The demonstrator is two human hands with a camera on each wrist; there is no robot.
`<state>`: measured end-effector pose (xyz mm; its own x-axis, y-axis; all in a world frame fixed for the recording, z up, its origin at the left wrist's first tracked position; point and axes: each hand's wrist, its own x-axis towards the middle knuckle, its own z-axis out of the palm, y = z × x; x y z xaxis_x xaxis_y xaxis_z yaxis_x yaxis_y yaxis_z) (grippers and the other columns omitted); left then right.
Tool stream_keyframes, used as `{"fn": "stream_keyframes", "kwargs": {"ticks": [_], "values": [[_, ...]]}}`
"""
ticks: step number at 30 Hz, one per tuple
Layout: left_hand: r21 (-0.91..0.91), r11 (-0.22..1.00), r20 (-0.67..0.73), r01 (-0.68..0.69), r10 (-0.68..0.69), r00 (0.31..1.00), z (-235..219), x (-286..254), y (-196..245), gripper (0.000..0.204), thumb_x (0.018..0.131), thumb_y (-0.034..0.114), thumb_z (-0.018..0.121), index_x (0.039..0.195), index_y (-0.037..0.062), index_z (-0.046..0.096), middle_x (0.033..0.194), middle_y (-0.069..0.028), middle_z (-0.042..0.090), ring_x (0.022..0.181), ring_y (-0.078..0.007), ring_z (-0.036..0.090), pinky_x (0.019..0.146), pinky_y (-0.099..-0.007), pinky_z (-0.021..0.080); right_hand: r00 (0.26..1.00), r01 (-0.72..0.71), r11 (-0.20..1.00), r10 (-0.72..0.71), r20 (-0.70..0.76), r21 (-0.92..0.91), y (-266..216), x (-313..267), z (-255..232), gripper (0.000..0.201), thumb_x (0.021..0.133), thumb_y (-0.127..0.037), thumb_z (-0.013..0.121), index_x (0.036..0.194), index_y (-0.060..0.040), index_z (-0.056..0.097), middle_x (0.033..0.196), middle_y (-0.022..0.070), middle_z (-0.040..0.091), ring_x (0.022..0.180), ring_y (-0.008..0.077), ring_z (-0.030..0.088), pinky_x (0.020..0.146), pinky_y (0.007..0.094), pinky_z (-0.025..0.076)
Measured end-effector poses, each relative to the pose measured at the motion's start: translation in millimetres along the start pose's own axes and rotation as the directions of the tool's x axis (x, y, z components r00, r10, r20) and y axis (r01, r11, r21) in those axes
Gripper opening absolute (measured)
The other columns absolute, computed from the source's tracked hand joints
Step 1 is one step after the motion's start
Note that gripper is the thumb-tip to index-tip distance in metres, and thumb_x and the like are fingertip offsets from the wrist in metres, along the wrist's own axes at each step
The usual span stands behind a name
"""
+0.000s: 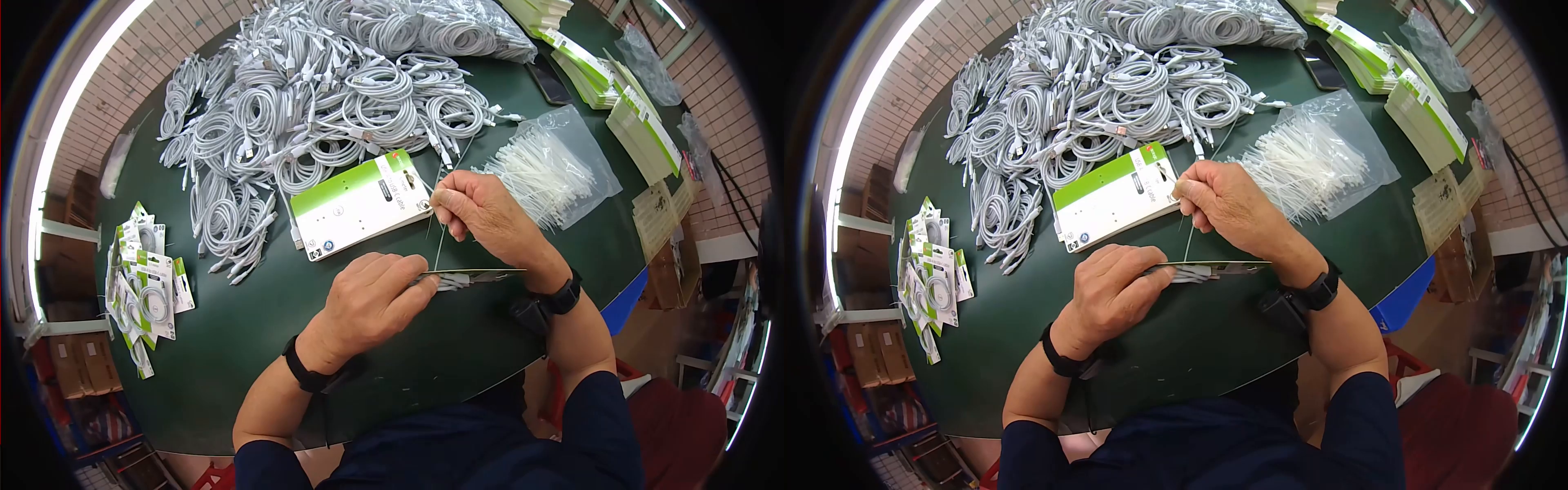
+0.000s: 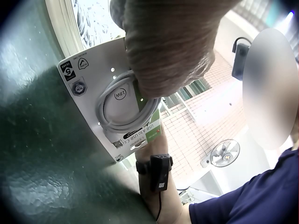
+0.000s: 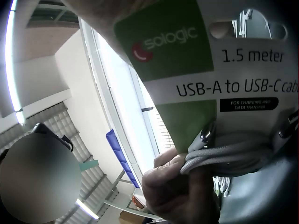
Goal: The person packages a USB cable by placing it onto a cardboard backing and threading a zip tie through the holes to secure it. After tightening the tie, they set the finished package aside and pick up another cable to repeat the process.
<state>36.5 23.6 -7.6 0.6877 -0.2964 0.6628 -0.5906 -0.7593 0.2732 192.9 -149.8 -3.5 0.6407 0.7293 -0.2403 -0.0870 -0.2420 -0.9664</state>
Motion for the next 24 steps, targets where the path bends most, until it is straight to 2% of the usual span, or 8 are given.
{"fn": "stream_keyframes", "kwargs": {"ticks": [3, 6, 9, 10, 14, 20, 24], "values": [[-0.001, 1.0, -0.003, -0.007, 0.007, 1.0, 0, 0, -1, 0.019, 0.076, 0.001, 0.081, 0.092, 0.0055, 0.071, 0.094, -0.007, 0.071, 0.072, -0.0206, 0.068, 0.06, -0.032, 0.051, 0.996, 0.088, 0.996, -0.089, -0.033, -0.009, 8, 1, 2, 0.018, 0.107, -0.015, 0.062, 0.102, 0.0017, 0.068, 0.087, 0.0006, 0.067, 0.074, 0.0047, 0.06, 0.068, 0.0216, 0.051], [-0.006, 1.0, 0.008, -0.006, 0.006, 1.0, -1, 1, 0, 0.021, 0.076, 0.001, 0.081, 0.093, 0.0053, 0.07, 0.094, -0.0073, 0.071, 0.072, -0.0209, 0.068, 0.061, -0.032, 0.052, 0.975, 0.222, 0.95, -0.22, 0.037, -0.22, 9, 1, -6, 0.014, 0.103, -0.01, 0.067, 0.101, 0.0036, 0.071, 0.09, 0.0009, 0.069, 0.082, 0.0055, 0.063, 0.075, 0.0212, 0.052], [-0.019, 1.0, 0.022, -0.011, 0.012, 1.0, -2, 1, -1, 0.021, 0.075, 0.001, 0.081, 0.093, 0.0052, 0.07, 0.094, -0.0077, 0.071, 0.072, -0.0212, 0.069, 0.061, -0.0323, 0.053, 0.98, 0.198, 0.96, -0.189, 0.061, -0.197, -4, -6, -12, 0.011, 0.099, -0.007, 0.07, 0.1, 0.0036, 0.073, 0.091, -0.0003, 0.07, 0.086, 0.004, 0.063, 0.078, 0.0196, 0.051], [-0.022, 1.0, 0.013, -0.02, 0.02, 1.0, -1, 0, -2, 0.022, 0.075, 0.0, 0.082, 0.093, 0.005, 0.07, 0.094, -0.0084, 0.072, 0.072, -0.0218, 0.07, 0.061, -0.0321, 0.053, 0.977, 0.214, 0.96, -0.211, 0.037, -0.181, -3, -7, -12, 0.011, 0.098, -0.008, 0.071, 0.1, 0.0027, 0.072, 0.086, -0.0007, 0.068, 0.081, 0.0036, 0.062, 0.073, 0.02, 0.051], [-0.003, 0.999, -0.016, -0.032, 0.031, 0.999, -1, 0, -3, 0.024, 0.074, -0.001, 0.083, 0.094, 0.0051, 0.07, 0.093, -0.0095, 0.072, 0.074, -0.0229, 0.071, 0.061, -0.0318, 0.054, 0.988, 0.152, 0.988, -0.152, -0.013, -0.013, -8, -8, -12, 0.01, 0.098, -0.01, 0.072, 0.1, 0.0001, 0.071, 0.082, 0.0007, 0.069, 0.07, 0.0063, 0.065, 0.064, 0.0206, 0.053], [0.012, 1.0, 0.026, -0.007, 0.006, 1.0, 0, -1, -5, 0.026, 0.073, -0.002, 0.084, 0.096, 0.0051, 0.071, 0.094, -0.0094, 0.072, 0.076, -0.0242, 0.072, 0.065, -0.0329, 0.056, 0.992, 0.103, 0.985, -0.093, -0.081, 0.137, -2, -3, -3, 0.013, 0.101, -0.015, 0.071, 0.101, -0.002, 0.068, 0.085, 0.0021, 0.072, 0.072, 0.0055, 0.067, 0.066, 0.0194, 0.054], [0.014, 1.0, 0.061, 0.022, -0.023, 0.998, -3, 1, -3, 0.029, 0.071, -0.003, 0.084, 0.096, 0.0051, 0.071, 0.096, -0.0087, 0.073, 0.078, -0.0245, 0.072, 0.067, -0.0338, 0.057, 0.995, 0.088, 0.981, -0.077, -0.067, 0.174, 14, 6, -3, 0.015, 0.102, -0.019, 0.07, 0.103, -0.0036, 0.067, 0.085, 0.0014, 0.072, 0.074, 0.0038, 0.067, 0.067, 0.0174, 0.053]]}}
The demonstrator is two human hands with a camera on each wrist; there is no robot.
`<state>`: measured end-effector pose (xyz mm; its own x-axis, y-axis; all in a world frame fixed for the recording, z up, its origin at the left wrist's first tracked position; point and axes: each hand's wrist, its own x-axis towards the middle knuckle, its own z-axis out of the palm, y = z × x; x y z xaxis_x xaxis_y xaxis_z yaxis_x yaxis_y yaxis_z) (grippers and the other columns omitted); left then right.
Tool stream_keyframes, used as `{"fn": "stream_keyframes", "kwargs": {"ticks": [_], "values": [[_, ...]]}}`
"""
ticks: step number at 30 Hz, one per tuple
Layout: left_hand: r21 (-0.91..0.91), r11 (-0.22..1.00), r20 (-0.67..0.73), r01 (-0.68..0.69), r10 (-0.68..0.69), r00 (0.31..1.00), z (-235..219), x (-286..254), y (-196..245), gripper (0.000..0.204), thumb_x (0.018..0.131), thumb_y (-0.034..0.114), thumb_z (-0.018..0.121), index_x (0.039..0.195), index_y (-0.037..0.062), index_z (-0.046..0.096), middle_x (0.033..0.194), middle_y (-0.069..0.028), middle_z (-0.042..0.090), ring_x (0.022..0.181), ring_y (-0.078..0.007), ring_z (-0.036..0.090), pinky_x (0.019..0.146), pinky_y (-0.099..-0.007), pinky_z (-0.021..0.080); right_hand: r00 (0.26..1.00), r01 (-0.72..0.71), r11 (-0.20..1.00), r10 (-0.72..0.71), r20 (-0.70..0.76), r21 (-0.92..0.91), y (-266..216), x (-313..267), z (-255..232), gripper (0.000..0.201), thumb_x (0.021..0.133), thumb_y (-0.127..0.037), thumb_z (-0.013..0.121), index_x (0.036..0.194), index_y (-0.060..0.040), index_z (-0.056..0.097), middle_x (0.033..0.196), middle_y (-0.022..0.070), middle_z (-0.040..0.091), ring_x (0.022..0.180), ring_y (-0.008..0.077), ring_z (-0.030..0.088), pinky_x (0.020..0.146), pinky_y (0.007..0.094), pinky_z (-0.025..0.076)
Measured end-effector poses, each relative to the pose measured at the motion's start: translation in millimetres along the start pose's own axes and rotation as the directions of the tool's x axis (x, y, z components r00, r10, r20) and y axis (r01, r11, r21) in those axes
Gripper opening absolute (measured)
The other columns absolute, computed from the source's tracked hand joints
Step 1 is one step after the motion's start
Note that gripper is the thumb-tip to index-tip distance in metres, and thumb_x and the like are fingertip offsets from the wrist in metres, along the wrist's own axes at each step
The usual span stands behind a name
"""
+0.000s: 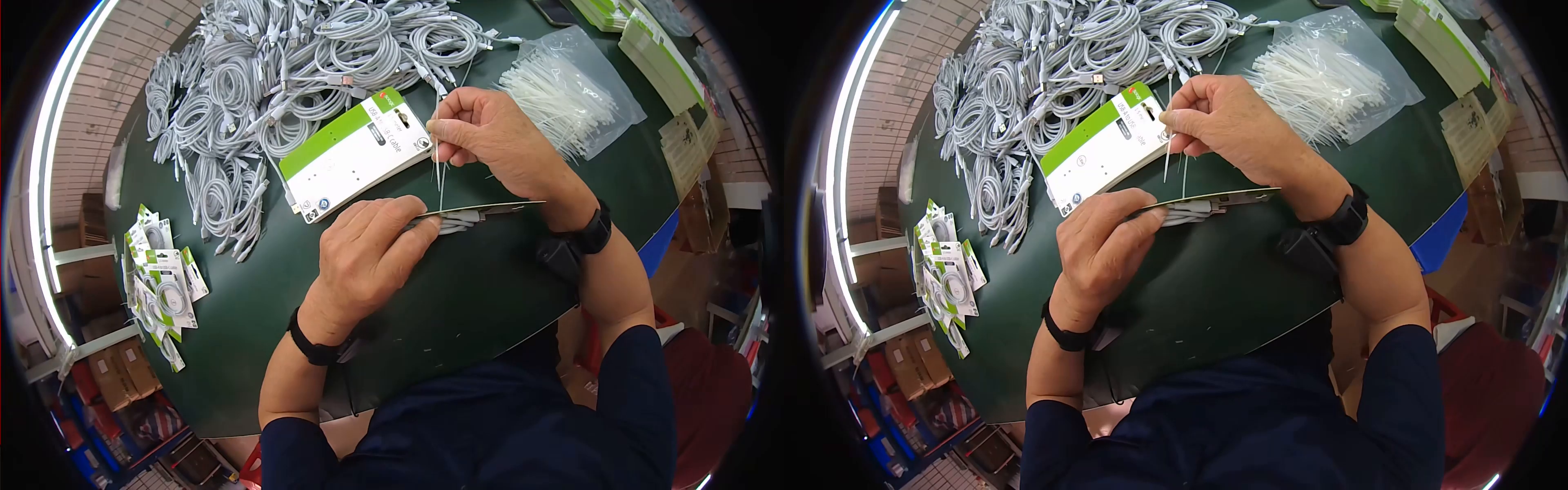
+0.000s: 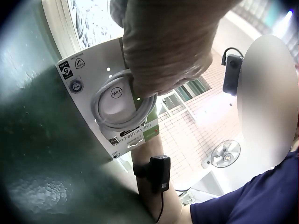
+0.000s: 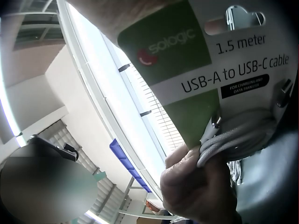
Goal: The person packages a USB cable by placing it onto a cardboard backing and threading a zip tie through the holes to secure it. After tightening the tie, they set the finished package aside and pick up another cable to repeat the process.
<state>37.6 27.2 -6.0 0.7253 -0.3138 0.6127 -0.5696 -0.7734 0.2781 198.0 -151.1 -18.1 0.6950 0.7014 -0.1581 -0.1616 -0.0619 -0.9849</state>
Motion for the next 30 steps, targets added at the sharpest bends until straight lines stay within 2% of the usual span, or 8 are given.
{"fn": "stream_keyframes", "kwargs": {"ticks": [10, 13, 20, 25, 28, 30], "values": [[0.001, 0.999, 0.018, 0.032, -0.032, 0.999, 0.2, -1.5, 1.4, 0.033, 0.067, -0.005, 0.084, 0.095, 0.0062, 0.072, 0.097, -0.0076, 0.073, 0.079, -0.0237, 0.072, 0.068, -0.0334, 0.057, 0.995, -0.066, 0.997, 0.068, 0.074, -0.031, 2.3, -2.1, 5.6, 0.015, 0.1, -0.017, 0.07, 0.1, -0.0024, 0.067, 0.084, 0.0023, 0.071, 0.074, 0.0063, 0.069, 0.067, 0.0181, 0.053], [-0.002, 1.0, -0.061, -0.013, 0.013, 0.998, 6.5, 0.2, -2.2, 0.017, 0.076, 0.005, 0.078, 0.091, 0.0052, 0.071, 0.093, -0.0069, 0.069, 0.073, -0.0204, 0.067, 0.061, -0.0324, 0.05, 0.993, -0.082, 0.997, 0.083, 0.086, -0.013, 2.3, -1.6, 6.1, 0.015, 0.1, -0.016, 0.071, 0.099, -0.0019, 0.067, 0.084, 0.0029, 0.071, 0.075, 0.007, 0.07, 0.067, 0.0185, 0.054], [0.003, 1.0, -0.05, -0.006, 0.006, 0.999, 6.0, 0.2, -1.6, 0.017, 0.075, 0.004, 0.078, 0.091, 0.0052, 0.071, 0.093, -0.0065, 0.069, 0.073, -0.0203, 0.067, 0.06, -0.0322, 0.05, 0.991, -0.084, 0.996, 0.088, 0.1, -0.038, 3.8, -1.1, 6.9, 0.014, 0.1, -0.015, 0.07, 0.097, -0.0017, 0.066, 0.083, 0.0031, 0.071, 0.073, 0.0071, 0.07, 0.065, 0.0188, 0.054], [0.0, 1.0, -0.043, -0.007, 0.007, 0.999, 4.9, 0.7, -1.8, 0.017, 0.076, 0.004, 0.079, 0.091, 0.0051, 0.071, 0.093, -0.0066, 0.069, 0.073, -0.0203, 0.067, 0.061, -0.0323, 0.05, 0.985, -0.081, 0.995, 0.088, 0.15, -0.054, 3.0, -0.8, 5.8, 0.016, 0.097, -0.014, 0.071, 0.099, 0.0021, 0.068, 0.085, 0.0056, 0.072, 0.075, 0.0092, 0.072, 0.066, 0.0206, 0.058], [0.006, 0.999, 0.009, 0.041, -0.041, 0.999, -0.5, 1.8, 2.6, 0.031, 0.066, -0.004, 0.084, 0.094, 0.0069, 0.073, 0.097, -0.0069, 0.073, 0.078, -0.0234, 0.072, 0.068, -0.0331, 0.057, 0.973, -0.046, 0.997, 0.059, 0.224, -0.063, 2.0, -1.7, 5.3, 0.015, 0.096, -0.014, 0.071, 0.098, 0.0011, 0.068, 0.085, 0.0055, 0.072, 0.075, 0.0092, 0.071, 0.067, 0.0216, 0.057], [0.011, 0.999, 0.002, 0.049, -0.049, 0.999, 0.2, 1.8, 2.7, 0.031, 0.066, -0.004, 0.084, 0.094, 0.0071, 0.074, 0.097, -0.0066, 0.073, 0.079, -0.0231, 0.072, 0.068, -0.033, 0.057, 0.95, -0.013, 0.998, 0.03, 0.31, -0.057, 1.3, -0.9, 2.9, 0.015, 0.096, -0.014, 0.072, 0.099, 0.0003, 0.068, 0.085, 0.0053, 0.072, 0.075, 0.0091, 0.07, 0.067, 0.0219, 0.057]]}}
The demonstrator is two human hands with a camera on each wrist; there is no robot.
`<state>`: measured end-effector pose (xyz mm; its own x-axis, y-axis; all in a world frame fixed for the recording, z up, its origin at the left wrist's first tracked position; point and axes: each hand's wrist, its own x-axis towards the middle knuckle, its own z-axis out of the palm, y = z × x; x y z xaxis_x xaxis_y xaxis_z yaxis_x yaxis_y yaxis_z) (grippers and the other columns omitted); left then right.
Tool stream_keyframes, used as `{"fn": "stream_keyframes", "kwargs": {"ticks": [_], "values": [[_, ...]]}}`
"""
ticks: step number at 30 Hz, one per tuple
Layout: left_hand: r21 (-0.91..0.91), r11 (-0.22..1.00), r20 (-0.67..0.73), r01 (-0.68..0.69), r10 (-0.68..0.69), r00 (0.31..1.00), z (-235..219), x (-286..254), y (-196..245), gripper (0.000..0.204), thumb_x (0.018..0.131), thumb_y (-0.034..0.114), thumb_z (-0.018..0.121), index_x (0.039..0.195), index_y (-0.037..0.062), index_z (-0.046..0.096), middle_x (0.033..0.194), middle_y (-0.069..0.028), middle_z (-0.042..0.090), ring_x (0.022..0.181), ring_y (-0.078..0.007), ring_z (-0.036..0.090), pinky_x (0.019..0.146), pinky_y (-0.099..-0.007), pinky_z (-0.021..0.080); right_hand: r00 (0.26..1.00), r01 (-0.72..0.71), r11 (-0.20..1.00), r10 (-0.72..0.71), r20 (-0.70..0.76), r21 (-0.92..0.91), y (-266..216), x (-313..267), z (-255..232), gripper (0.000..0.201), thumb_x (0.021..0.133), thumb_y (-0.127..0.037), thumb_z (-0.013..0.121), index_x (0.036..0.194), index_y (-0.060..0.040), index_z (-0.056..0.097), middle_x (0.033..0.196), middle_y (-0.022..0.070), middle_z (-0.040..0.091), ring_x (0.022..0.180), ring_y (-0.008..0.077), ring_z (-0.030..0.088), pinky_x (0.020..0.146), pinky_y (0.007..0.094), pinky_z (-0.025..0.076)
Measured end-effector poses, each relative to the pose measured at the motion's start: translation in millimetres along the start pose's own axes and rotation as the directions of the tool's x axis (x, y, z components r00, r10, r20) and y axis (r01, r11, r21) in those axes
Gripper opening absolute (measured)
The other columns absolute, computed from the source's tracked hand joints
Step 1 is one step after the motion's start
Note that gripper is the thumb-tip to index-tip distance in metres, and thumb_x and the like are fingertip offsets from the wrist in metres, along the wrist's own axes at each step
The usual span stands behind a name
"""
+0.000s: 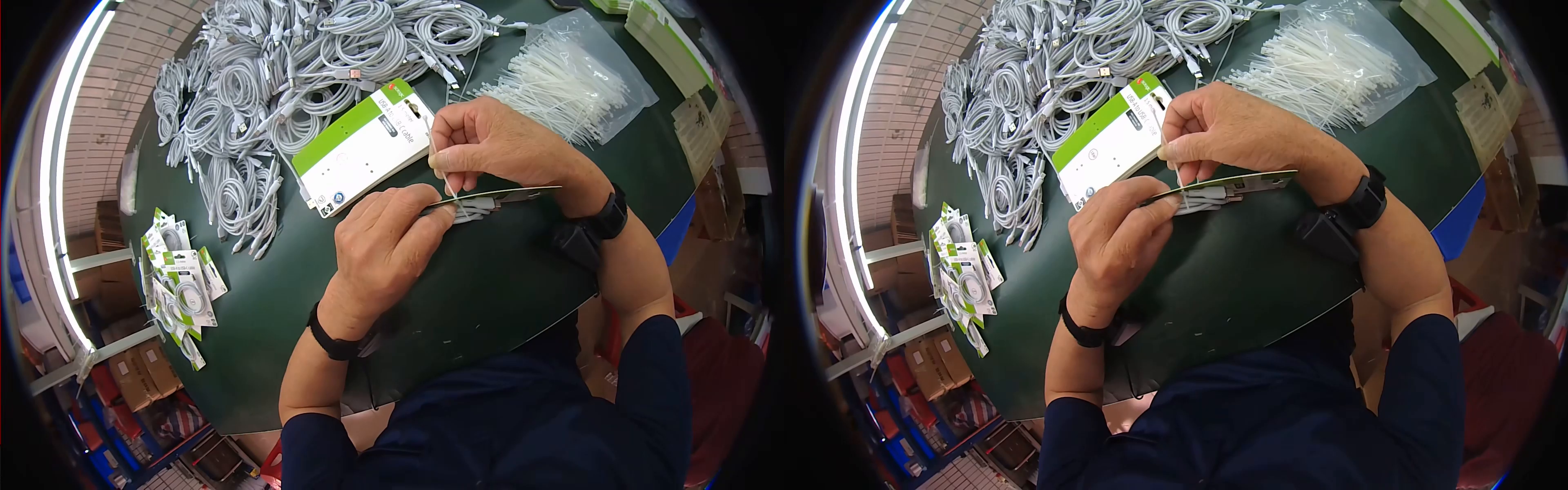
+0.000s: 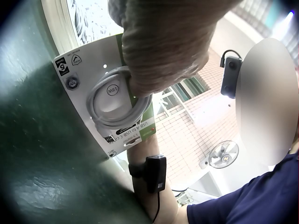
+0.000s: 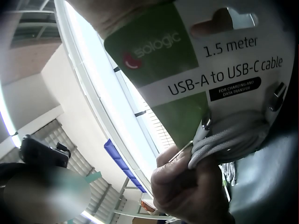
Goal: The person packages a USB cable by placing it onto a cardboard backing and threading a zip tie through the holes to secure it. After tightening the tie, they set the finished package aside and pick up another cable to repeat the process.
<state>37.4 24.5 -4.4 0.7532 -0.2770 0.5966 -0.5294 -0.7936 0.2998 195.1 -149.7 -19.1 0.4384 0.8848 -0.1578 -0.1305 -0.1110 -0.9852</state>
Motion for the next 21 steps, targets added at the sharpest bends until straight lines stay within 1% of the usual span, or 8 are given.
{"fn": "stream_keyframes", "kwargs": {"ticks": [2, 5, 8, 11, 14, 17, 20, 21], "values": [[0.008, 1.0, 0.0, 0.0, 0.0, 1.0, 0, 0, 0, 0.031, 0.067, -0.003, 0.084, 0.094, 0.0073, 0.074, 0.097, -0.0064, 0.074, 0.08, -0.0229, 0.072, 0.069, -0.0328, 0.057, 0.993, 0.031, 0.999, -0.032, 0.112, 0.012, -1, 0, -3, 0.015, 0.096, -0.015, 0.072, 0.1, -0.0006, 0.067, 0.085, 0.005, 0.072, 0.074, 0.0091, 0.069, 0.067, 0.0219, 0.056], [0.026, 1.0, 0.005, -0.011, 0.011, 1.0, -1, 0, 1, 0.03, 0.068, -0.002, 0.084, 0.094, 0.0073, 0.074, 0.099, -0.0063, 0.075, 0.081, -0.0228, 0.073, 0.069, -0.0326, 0.058, 0.99, 0.052, 0.998, -0.057, 0.125, 0.043, -4, -2, -4, 0.018, 0.097, -0.018, 0.071, 0.103, -0.0014, 0.067, 0.085, 0.0052, 0.073, 0.075, 0.0087, 0.069, 0.067, 0.0217, 0.056], [0.042, 0.999, 0.007, -0.017, 0.017, 1.0, -1, 1, 3, 0.028, 0.069, 0.0, 0.085, 0.094, 0.0069, 0.074, 0.1, -0.0064, 0.075, 0.081, -0.0227, 0.074, 0.069, -0.0325, 0.058, 0.996, -0.076, 0.99, 0.071, 0.046, 0.117, -15, -6, -3, 0.02, 0.098, -0.021, 0.07, 0.105, -0.0023, 0.067, 0.086, 0.0053, 0.074, 0.076, 0.0083, 0.069, 0.068, 0.0224, 0.055], [0.048, 0.999, 0.014, -0.018, 0.017, 1.0, -1, 1, 4, 0.025, 0.07, 0.001, 0.084, 0.092, 0.0065, 0.074, 0.102, -0.0065, 0.076, 0.081, -0.0224, 0.074, 0.068, -0.032, 0.058, 0.994, -0.107, 0.979, 0.106, 0.019, 0.172, -19, -7, -6, 0.013, 0.098, -0.015, 0.067, 0.1, -0.0026, 0.065, 0.083, 0.0048, 0.073, 0.07, 0.0072, 0.068, 0.062, 0.0222, 0.054], [0.054, 0.998, 0.019, -0.041, 0.04, 0.999, -2, 3, 4, 0.022, 0.071, 0.002, 0.083, 0.091, 0.006, 0.074, 0.104, -0.0065, 0.076, 0.08, -0.021, 0.074, 0.066, -0.031, 0.058, 0.993, -0.051, 0.999, 0.049, 0.104, 0.016, -9, -7, -8, 0.014, 0.098, -0.015, 0.068, 0.105, -0.0024, 0.067, 0.083, 0.0045, 0.073, 0.069, 0.0069, 0.068, 0.061, 0.0212, 0.053], [0.065, 0.995, 0.029, -0.074, 0.072, 0.997, -2, 2, 3, 0.02, 0.072, 0.002, 0.083, 0.09, 0.0059, 0.074, 0.106, -0.0065, 0.076, 0.076, -0.019, 0.073, 0.063, -0.0301, 0.056, 0.987, -0.05, 0.997, 0.058, 0.148, -0.052, -14, -8, -8, 0.019, 0.097, -0.02, 0.07, 0.104, -0.0024, 0.07, 0.091, 0.0067, 0.077, 0.073, 0.0087, 0.069, 0.067, 0.0224, 0.056], [0.079, 0.994, 0.031, -0.076, 0.073, 0.997, -1, 2, 3, 0.018, 0.073, 0.003, 0.082, 0.089, 0.0061, 0.074, 0.106, -0.0063, 0.076, 0.073, -0.0172, 0.071, 0.061, -0.0298, 0.054, 0.997, -0.051, 0.996, 0.046, 0.066, 0.075, -18, -9, -2, 0.014, 0.095, -0.013, 0.071, 0.1, -0.0009, 0.068, 0.083, 0.0058, 0.074, 0.067, 0.0066, 0.066, 0.062, 0.0208, 0.053], [0.084, 0.994, 0.034, -0.069, 0.067, 0.997, -2, 1, 4, 0.018, 0.073, 0.003, 0.082, 0.089, 0.0062, 0.074, 0.106, -0.0062, 0.076, 0.073, -0.0169, 0.071, 0.06, -0.0298, 0.054, 0.997, -0.065, 0.995, 0.061, 0.056, 0.074, -20, -9, -1, 0.013, 0.095, -0.013, 0.072, 0.099, -0.0008, 0.068, 0.083, 0.0061, 0.074, 0.066, 0.0068, 0.065, 0.061, 0.0209, 0.053]]}}
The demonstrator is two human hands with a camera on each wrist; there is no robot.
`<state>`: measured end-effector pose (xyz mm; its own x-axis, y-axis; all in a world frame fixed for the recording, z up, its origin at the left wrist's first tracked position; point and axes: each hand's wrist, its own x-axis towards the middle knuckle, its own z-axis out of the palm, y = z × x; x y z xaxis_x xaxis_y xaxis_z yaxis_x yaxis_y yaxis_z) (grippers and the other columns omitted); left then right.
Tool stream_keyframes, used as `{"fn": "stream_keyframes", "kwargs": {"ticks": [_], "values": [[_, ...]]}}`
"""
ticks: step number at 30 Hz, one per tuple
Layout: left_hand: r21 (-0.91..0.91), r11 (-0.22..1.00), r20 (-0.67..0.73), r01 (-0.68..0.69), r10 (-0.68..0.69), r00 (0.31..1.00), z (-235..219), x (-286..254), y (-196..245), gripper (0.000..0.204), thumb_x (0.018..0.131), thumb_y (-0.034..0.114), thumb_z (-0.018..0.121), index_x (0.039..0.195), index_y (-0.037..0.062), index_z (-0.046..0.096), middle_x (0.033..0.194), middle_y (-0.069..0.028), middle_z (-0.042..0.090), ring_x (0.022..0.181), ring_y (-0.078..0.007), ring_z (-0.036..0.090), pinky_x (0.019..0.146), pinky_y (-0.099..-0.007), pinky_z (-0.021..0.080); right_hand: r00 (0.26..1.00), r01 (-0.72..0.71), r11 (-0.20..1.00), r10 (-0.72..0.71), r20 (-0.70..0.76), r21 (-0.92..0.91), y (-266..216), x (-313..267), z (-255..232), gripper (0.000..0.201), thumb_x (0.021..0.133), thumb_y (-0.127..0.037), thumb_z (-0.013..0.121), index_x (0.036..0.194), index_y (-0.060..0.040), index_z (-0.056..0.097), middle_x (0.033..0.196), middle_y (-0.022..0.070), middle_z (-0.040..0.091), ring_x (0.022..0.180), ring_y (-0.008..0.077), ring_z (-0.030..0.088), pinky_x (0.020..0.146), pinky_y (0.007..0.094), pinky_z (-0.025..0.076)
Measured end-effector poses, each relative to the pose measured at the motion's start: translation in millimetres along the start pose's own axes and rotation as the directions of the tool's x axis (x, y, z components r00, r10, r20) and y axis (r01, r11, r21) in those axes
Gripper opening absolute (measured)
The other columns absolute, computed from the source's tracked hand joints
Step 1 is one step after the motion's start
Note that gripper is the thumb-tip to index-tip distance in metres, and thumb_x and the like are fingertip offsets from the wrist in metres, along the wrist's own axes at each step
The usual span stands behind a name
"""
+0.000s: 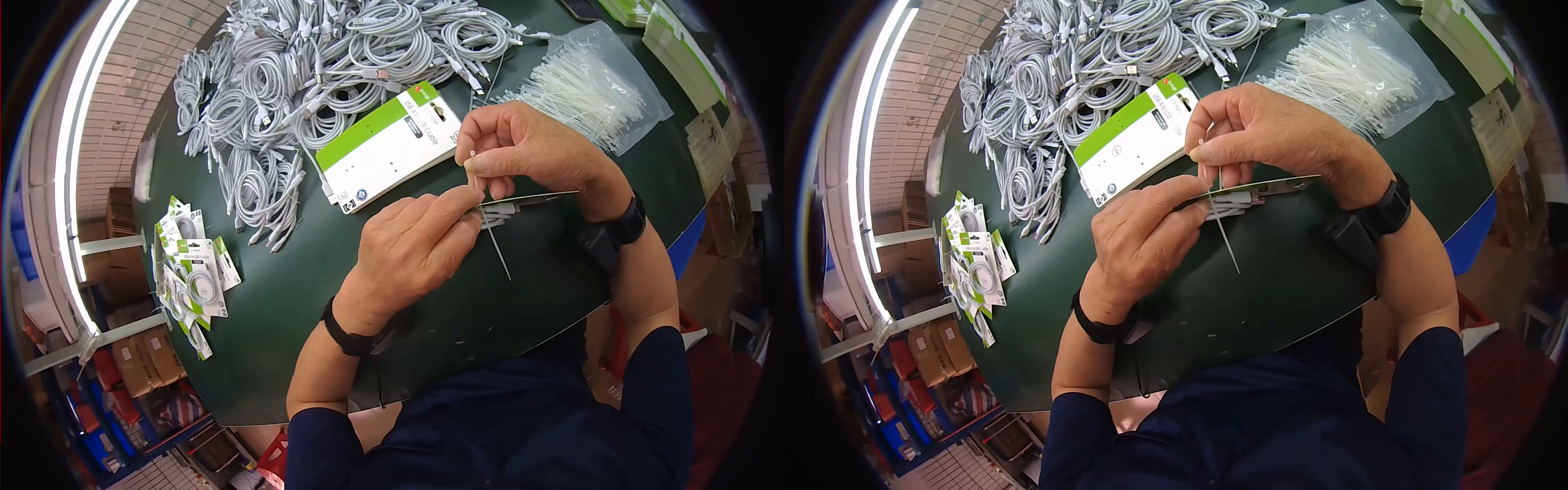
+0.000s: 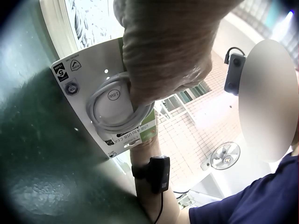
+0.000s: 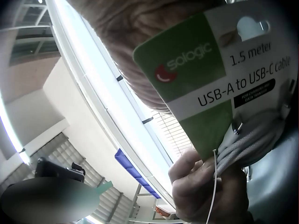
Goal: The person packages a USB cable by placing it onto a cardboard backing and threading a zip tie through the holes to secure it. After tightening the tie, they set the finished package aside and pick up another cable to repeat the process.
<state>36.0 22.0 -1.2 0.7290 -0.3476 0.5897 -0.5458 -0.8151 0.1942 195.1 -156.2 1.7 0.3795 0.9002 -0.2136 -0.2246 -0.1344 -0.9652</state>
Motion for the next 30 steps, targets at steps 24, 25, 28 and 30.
{"fn": "stream_keyframes", "kwargs": {"ticks": [24, 25, 28, 30], "values": [[-0.233, 0.956, -0.093, 0.18, -0.206, 0.974, 13, -8, -1, 0.024, 0.064, 0.001, 0.078, 0.083, 0.0126, 0.069, 0.099, 0.0028, 0.075, 0.066, -0.0205, 0.061, 0.059, -0.0337, 0.047, 0.985, -0.068, 0.984, 0.093, 0.147, -0.164, 7, 4, -1, 0.018, 0.093, -0.015, 0.075, 0.101, 0.0001, 0.072, 0.088, 0.0018, 0.072, 0.078, 0.005, 0.064, 0.07, 0.0211, 0.051], [-0.284, 0.929, -0.07, 0.238, -0.267, 0.961, 12, -8, 0, 0.023, 0.066, 0.0, 0.077, 0.084, 0.0111, 0.07, 0.099, 0.0012, 0.075, 0.068, -0.0212, 0.063, 0.061, -0.034, 0.049, 0.988, -0.072, 0.979, 0.096, 0.117, -0.192, 6, 3, -2, 0.017, 0.094, -0.015, 0.074, 0.102, -0.0001, 0.072, 0.089, 0.0025, 0.073, 0.079, 0.0054, 0.065, 0.071, 0.0214, 0.051], [-0.451, 0.785, 0.036, 0.425, -0.459, 0.888, 7, -7, 3, 0.022, 0.07, -0.005, 0.074, 0.089, 0.0056, 0.071, 0.099, -0.0047, 0.076, 0.078, -0.0222, 0.069, 0.072, -0.0337, 0.055, 0.998, -0.065, 0.992, 0.064, -0.017, -0.112, 2, 3, -9, 0.016, 0.097, -0.015, 0.072, 0.104, -0.0007, 0.072, 0.095, 0.0046, 0.076, 0.082, 0.0067, 0.067, 0.073, 0.0225, 0.054], [-0.577, 0.603, 0.156, 0.551, -0.581, 0.799, 3, -8, 2, 0.023, 0.074, -0.009, 0.069, 0.095, 0.0005, 0.071, 0.1, -0.0099, 0.076, 0.093, -0.0213, 0.074, 0.087, -0.0318, 0.057, 0.992, -0.006, 0.997, -0.005, -0.129, -0.078, -1, 0, -17, 0.015, 0.099, -0.014, 0.071, 0.107, -0.0012, 0.071, 0.099, 0.0058, 0.077, 0.084, 0.0077, 0.069, 0.074, 0.0231, 0.055]]}}
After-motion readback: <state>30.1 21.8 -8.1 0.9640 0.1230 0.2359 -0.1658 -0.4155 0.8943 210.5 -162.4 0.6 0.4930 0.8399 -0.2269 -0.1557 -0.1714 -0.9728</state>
